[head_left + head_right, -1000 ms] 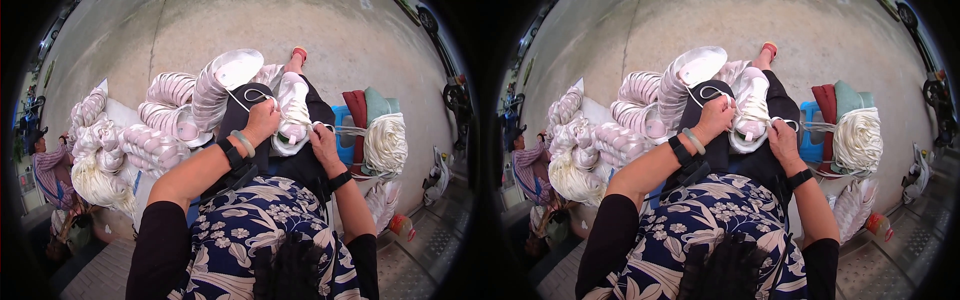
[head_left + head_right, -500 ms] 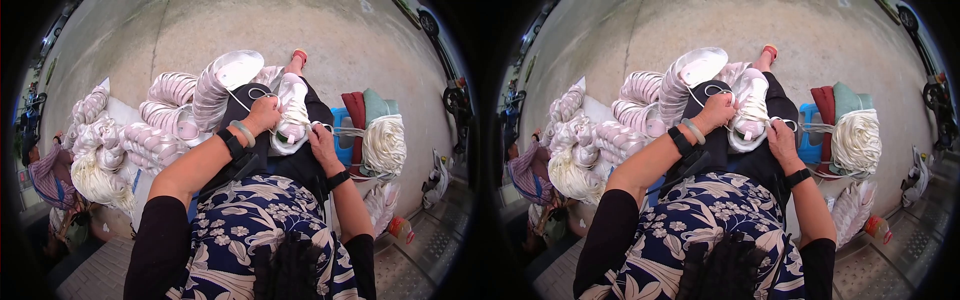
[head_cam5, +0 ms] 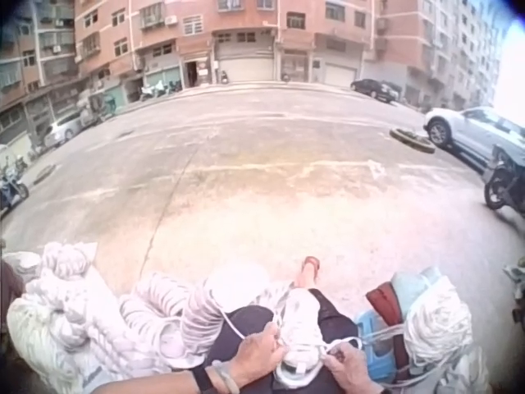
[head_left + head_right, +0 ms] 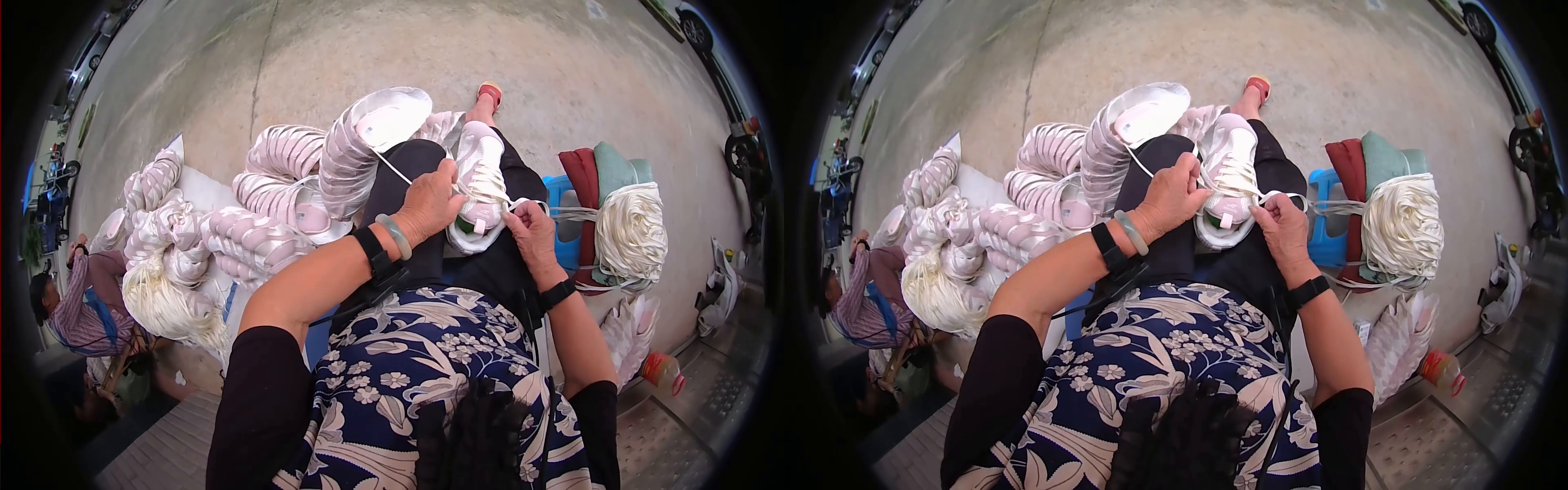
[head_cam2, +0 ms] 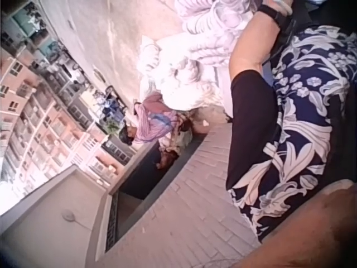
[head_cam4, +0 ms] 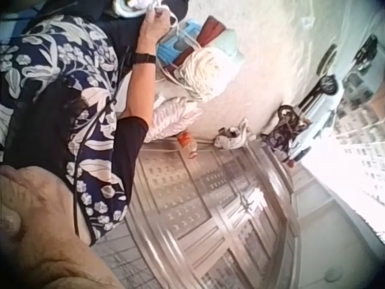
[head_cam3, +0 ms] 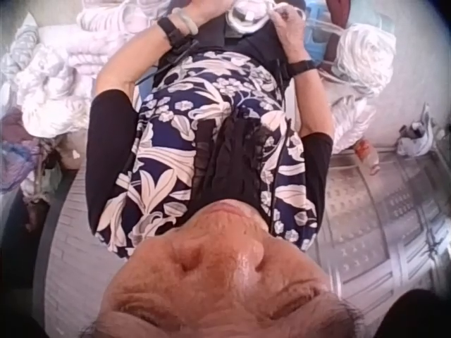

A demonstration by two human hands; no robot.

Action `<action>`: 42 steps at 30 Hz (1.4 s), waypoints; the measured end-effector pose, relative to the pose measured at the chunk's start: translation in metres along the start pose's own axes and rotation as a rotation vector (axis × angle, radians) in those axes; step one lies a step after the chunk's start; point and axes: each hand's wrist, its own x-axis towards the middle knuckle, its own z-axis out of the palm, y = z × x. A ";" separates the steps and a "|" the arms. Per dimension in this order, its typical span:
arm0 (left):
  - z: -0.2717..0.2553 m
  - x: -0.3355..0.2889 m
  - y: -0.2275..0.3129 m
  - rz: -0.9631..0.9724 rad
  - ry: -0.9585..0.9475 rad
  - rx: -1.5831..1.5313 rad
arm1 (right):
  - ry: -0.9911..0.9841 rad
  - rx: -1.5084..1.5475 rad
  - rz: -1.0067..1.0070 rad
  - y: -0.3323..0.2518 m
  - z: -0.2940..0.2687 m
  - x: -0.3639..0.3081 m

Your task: Lacing white and pink athletic shoes by hand while sitting outdoors.

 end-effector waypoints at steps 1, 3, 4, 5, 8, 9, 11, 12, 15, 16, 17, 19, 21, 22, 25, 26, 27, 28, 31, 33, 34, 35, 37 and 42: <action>0.000 -0.002 0.001 -0.006 -0.020 0.002 | 0.005 0.011 -0.024 -0.008 -0.001 -0.001; 0.002 -0.005 0.002 0.148 -0.005 0.112 | 0.113 -0.082 -0.373 -0.023 0.004 -0.005; 0.003 -0.005 0.002 0.153 -0.009 0.112 | 0.124 -0.084 -0.358 -0.030 0.007 -0.004; 0.004 -0.006 0.003 0.189 -0.002 0.161 | 0.091 -0.192 -0.495 -0.036 0.010 -0.002; 0.006 -0.006 0.003 0.178 -0.018 0.222 | 0.017 -0.336 -0.639 -0.046 0.024 0.003; 0.006 -0.006 0.003 0.130 -0.032 0.236 | 0.005 -0.427 -0.650 -0.048 0.030 0.006; 0.007 -0.005 0.002 0.102 -0.043 0.231 | -0.010 -0.519 -0.602 -0.048 0.038 0.010; 0.008 -0.005 0.001 0.079 -0.044 0.224 | 0.003 -0.508 -0.621 -0.047 0.041 0.012; 0.013 -0.003 -0.002 0.037 -0.013 0.145 | -0.013 -0.474 -0.564 -0.043 0.047 0.014; 0.015 -0.003 -0.003 0.057 -0.001 0.141 | 0.004 -0.470 -0.545 -0.042 0.049 0.013; 0.017 -0.003 -0.004 0.056 0.004 0.138 | 0.020 -0.467 -0.526 -0.042 0.050 0.013; 0.018 -0.002 -0.005 0.057 0.008 0.139 | 0.028 -0.470 -0.497 -0.044 0.051 0.014; 0.017 -0.001 -0.005 0.073 0.004 0.134 | 0.039 -0.464 -0.472 -0.049 0.052 0.015; 0.016 -0.001 -0.005 0.081 -0.003 0.137 | 0.027 -0.488 -0.486 -0.053 0.051 0.016; 0.017 -0.001 -0.005 0.078 0.046 0.133 | -0.007 -0.571 -0.508 -0.056 0.041 0.014; 0.017 -0.002 -0.005 0.097 0.037 0.138 | -0.028 -0.616 -0.522 -0.054 0.036 0.009; 0.017 -0.003 -0.005 0.100 0.016 0.151 | -0.039 -0.624 -0.508 -0.049 0.029 0.003; 0.017 -0.003 -0.005 0.112 0.027 0.142 | -0.015 -0.559 -0.542 -0.040 0.016 -0.004; 0.018 -0.005 -0.006 0.124 0.017 0.150 | 0.056 -0.364 -0.469 0.007 -0.030 -0.035; 0.018 -0.006 -0.005 0.123 0.020 0.166 | 0.125 -0.367 -0.277 0.045 -0.066 -0.058; 0.017 -0.006 -0.005 0.120 0.019 0.167 | 0.111 -0.415 -0.087 0.063 -0.083 -0.071; 0.016 -0.006 -0.003 0.136 0.032 0.148 | 0.156 -0.376 0.051 0.078 -0.092 -0.083; 0.013 -0.008 -0.001 0.148 0.042 0.135 | 0.098 -0.271 -0.014 0.100 -0.104 -0.102; 0.007 0.002 -0.002 -0.066 0.082 -0.009 | 0.054 -0.131 -0.018 0.095 -0.093 -0.093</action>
